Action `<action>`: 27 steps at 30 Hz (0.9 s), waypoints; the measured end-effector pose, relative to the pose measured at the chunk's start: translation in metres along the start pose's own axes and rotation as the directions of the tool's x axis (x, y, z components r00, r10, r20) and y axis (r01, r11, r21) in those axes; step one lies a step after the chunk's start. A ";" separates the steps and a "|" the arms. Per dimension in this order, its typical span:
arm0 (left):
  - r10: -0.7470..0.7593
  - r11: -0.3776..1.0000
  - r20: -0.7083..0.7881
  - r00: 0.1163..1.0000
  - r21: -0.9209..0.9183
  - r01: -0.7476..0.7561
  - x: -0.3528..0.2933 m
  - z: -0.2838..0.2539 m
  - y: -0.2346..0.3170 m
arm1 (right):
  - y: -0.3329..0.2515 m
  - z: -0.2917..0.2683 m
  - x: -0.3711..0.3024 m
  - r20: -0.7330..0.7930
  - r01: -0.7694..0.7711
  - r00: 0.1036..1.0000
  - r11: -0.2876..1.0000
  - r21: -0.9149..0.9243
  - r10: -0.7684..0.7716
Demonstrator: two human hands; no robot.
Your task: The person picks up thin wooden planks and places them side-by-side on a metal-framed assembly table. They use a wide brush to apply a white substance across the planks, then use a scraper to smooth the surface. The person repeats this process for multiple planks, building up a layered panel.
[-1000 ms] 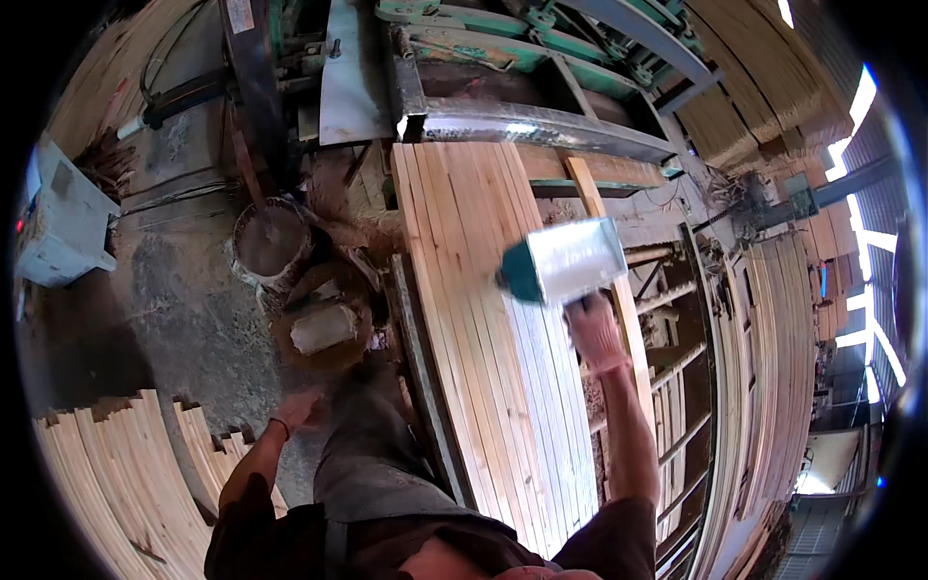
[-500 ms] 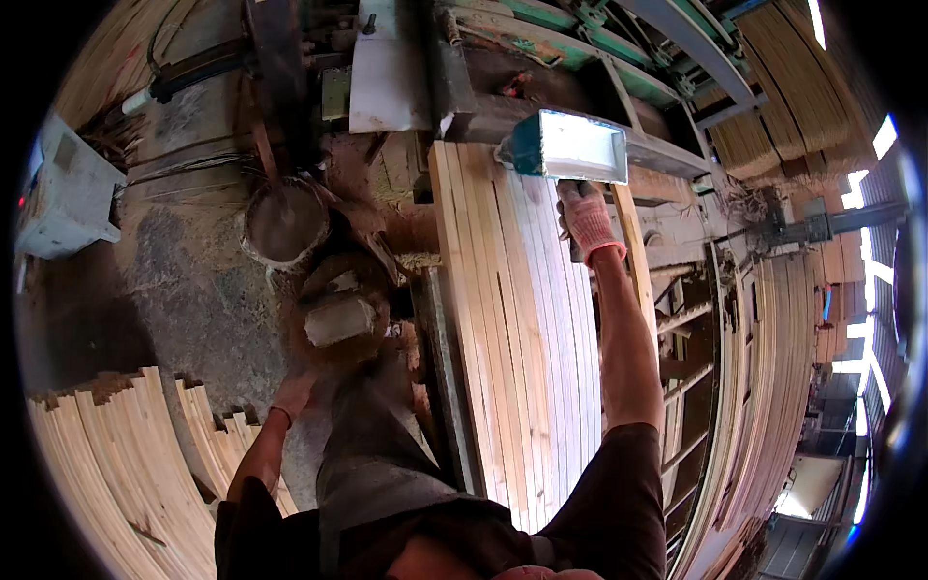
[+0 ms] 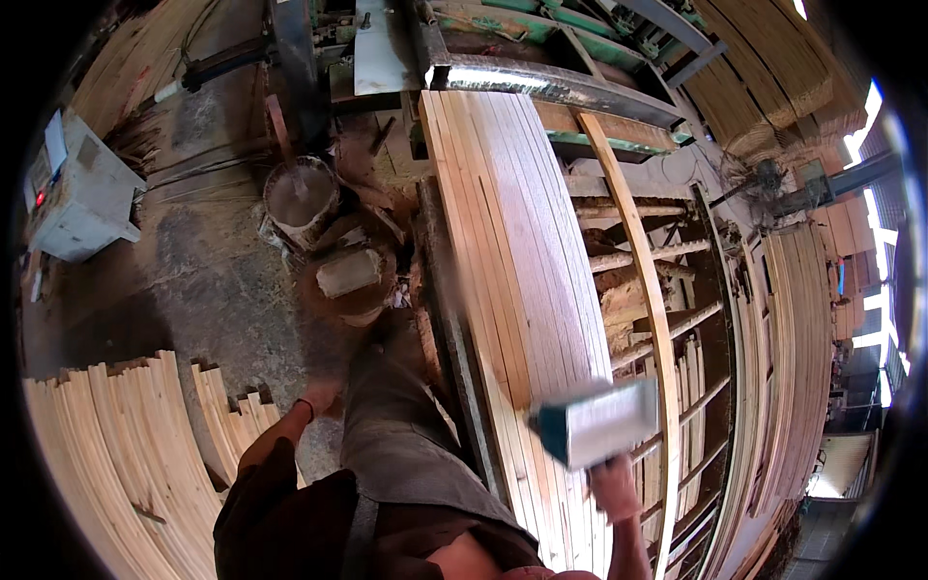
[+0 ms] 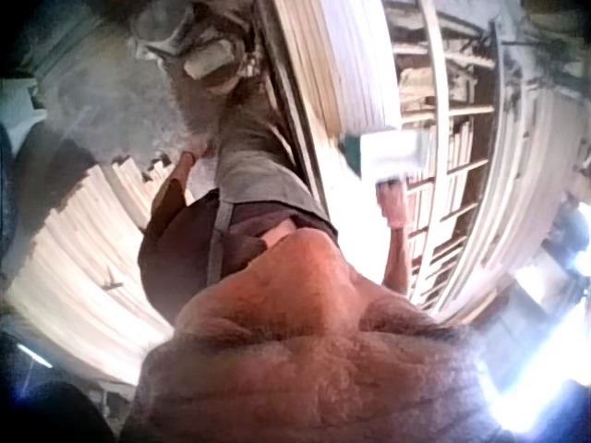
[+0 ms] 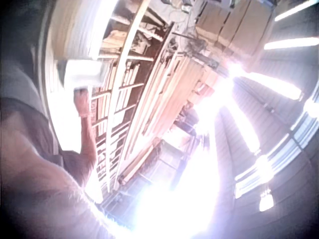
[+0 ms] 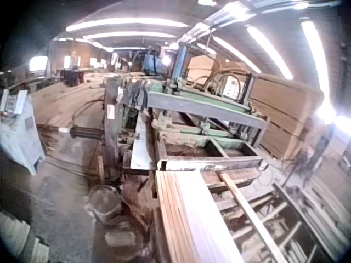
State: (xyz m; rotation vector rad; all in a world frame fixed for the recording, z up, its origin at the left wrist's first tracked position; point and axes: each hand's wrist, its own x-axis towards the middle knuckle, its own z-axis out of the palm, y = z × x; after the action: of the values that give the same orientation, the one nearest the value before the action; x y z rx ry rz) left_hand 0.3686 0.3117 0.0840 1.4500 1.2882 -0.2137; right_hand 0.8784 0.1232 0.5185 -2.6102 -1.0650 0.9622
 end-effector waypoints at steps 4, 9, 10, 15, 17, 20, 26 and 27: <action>-0.427 0.663 0.280 0.860 -0.550 0.508 -0.040 0.013 0.020 | 0.045 0.007 -0.075 0.018 -0.156 0.988 0.988 0.005 0.156; -0.408 0.687 0.277 0.870 -0.535 0.492 -0.023 -0.006 0.019 | 0.018 0.013 -0.026 -0.024 0.158 0.987 0.985 -0.070 -0.160; -0.364 0.696 0.263 0.893 -0.560 0.449 -0.016 -0.020 0.027 | 0.009 0.013 -0.001 -0.007 0.252 0.967 0.960 -0.120 -0.255; -0.179 0.755 0.148 0.973 -0.613 0.232 0.018 -0.074 0.048 | -0.149 0.010 0.140 0.031 0.393 0.919 0.907 -0.151 -0.393; -0.246 0.593 0.167 0.955 -0.753 0.284 0.023 -0.087 0.052 | -0.201 0.028 0.230 -0.098 0.635 0.723 0.714 -0.293 -0.684; -0.250 0.518 0.049 0.967 -0.837 0.177 0.028 -0.087 0.015 | -0.350 0.035 0.292 -0.064 0.394 0.919 0.913 0.108 -0.390; -0.400 0.360 0.049 0.915 -0.910 0.206 0.007 -0.123 0.011 | -0.454 0.064 0.458 -0.215 0.498 0.857 0.861 0.108 -0.469; -0.431 0.318 0.055 0.901 -0.925 0.208 0.003 -0.125 0.004 | -0.467 0.062 0.452 -0.205 0.480 0.866 0.872 0.094 -0.455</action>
State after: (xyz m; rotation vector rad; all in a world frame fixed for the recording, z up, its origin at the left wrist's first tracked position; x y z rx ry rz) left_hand 0.3104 0.4128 0.1281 0.1959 1.4811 0.3949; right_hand 0.8168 0.7646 0.4154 -2.1173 -1.4299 0.6486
